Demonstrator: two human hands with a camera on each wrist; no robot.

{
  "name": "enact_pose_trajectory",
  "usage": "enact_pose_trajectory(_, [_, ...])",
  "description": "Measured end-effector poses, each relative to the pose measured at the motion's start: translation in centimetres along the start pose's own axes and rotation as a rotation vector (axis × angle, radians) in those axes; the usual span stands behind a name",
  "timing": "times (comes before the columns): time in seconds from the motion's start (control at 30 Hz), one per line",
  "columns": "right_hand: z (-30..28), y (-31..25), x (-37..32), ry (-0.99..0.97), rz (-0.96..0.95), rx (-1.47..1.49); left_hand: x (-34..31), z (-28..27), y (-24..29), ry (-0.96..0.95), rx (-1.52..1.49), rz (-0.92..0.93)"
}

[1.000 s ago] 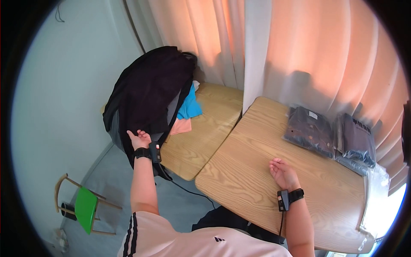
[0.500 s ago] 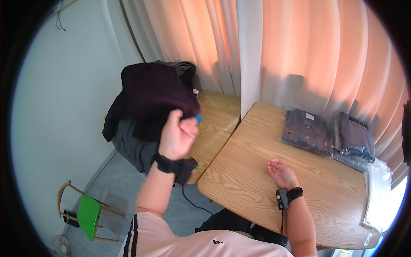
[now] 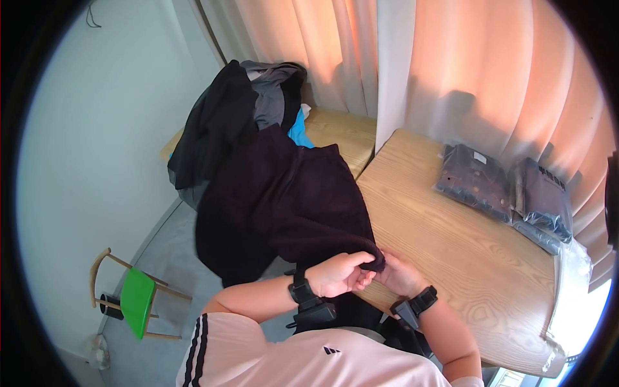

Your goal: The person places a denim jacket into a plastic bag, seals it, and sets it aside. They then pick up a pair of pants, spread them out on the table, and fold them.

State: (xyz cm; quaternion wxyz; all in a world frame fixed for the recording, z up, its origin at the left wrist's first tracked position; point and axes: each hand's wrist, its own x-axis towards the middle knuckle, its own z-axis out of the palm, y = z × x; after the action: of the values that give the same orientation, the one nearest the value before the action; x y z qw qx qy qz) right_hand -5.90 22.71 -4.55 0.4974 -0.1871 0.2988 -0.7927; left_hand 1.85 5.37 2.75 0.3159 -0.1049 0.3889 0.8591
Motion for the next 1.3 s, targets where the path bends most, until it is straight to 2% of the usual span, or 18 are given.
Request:
enact_pose_trajectory(0.07, [0.9, -0.5, 0.0, 0.103, 0.009, 0.058, -2.0, 0.1, 1.0, 0.025, -0.010, -0.004])
enact_pose_trajectory(0.17, [0.1, -0.3, 0.1, 0.208, -0.036, -0.004, -5.4, -0.3, 3.6, -0.018, 0.271, -0.045])
enact_pose_trajectory(0.2, [0.2, -0.4, 0.1, 0.201, -0.052, 0.022, -6.5, 0.0, 5.0, 0.038, 0.455, 0.017])
enact_pose_trajectory(0.3, [-1.0, -0.1, -0.1, 0.196, -0.031, 0.020, -7.4, -2.2, 10.5, 0.183, 0.639, 0.464])
enact_pose_trajectory(0.37, [-0.8, -0.6, -0.3, 0.238, 0.035, -0.015, -6.9, -6.9, 15.1, 0.264, 0.533, 0.734])
enact_pose_trajectory(0.47, [1.1, -1.0, -0.1, 0.320, 0.026, -0.048, -6.6, -14.6, 22.0, 0.757, 0.596, 0.900])
enact_pose_trajectory(0.53, [0.8, -0.8, -0.1, 0.292, 0.031, -0.079, -6.2, -18.5, 25.3, 1.111, 0.818, 0.986])
enact_pose_trajectory(0.6, [0.5, -0.8, -0.1, 0.270, 0.004, -0.102, -5.1, -23.9, 27.8, 1.196, 0.820, 1.067])
enact_pose_trajectory(0.67, [0.4, -0.9, -0.2, 0.247, 0.057, -0.090, -3.4, -29.8, 30.3, 1.485, 1.179, 1.001])
enact_pose_trajectory(0.7, [0.8, -1.1, -0.4, 0.264, 0.082, -0.091, -3.4, -29.4, 30.7, 1.532, 1.301, 0.888])
enact_pose_trajectory(0.83, [0.3, -0.3, -0.2, 0.233, 0.065, -0.088, -3.7, -22.5, 29.6, 1.613, 1.529, 0.364])
enact_pose_trajectory(0.87, [0.2, -0.2, -0.1, 0.238, 0.046, -0.090, -3.3, -21.9, 29.8, 1.611, 1.595, 0.328])
enact_pose_trajectory(0.97, [-0.4, 0.8, 0.6, 0.269, 0.019, -0.062, -1.2, -28.8, 33.8, 1.529, 1.883, 0.131])
enact_pose_trajectory(1.0, [-1.4, 1.4, 1.0, 0.263, 0.019, -0.056, -1.0, -22.7, 30.7, 1.605, 1.776, 0.167])
enact_pose_trajectory(1.07, [-1.3, 0.9, 1.0, 0.177, 0.024, -0.082, 0.4, -23.1, 30.1, 1.635, 1.805, 0.217])
enact_pose_trajectory(1.1, [-0.7, 0.5, 0.8, 0.202, -0.025, -0.077, 0.4, -23.3, 30.0, 1.475, 1.775, 0.339])
enact_pose_trajectory(1.13, [0.1, 0.4, 0.7, 0.207, -0.014, -0.078, 1.0, -26.8, 31.1, 1.365, 1.700, 0.507])
enact_pose_trajectory(1.3, [-0.3, 0.6, 1.3, 0.196, -0.014, -0.065, -0.5, -24.5, 30.5, 1.293, 1.592, 0.550])
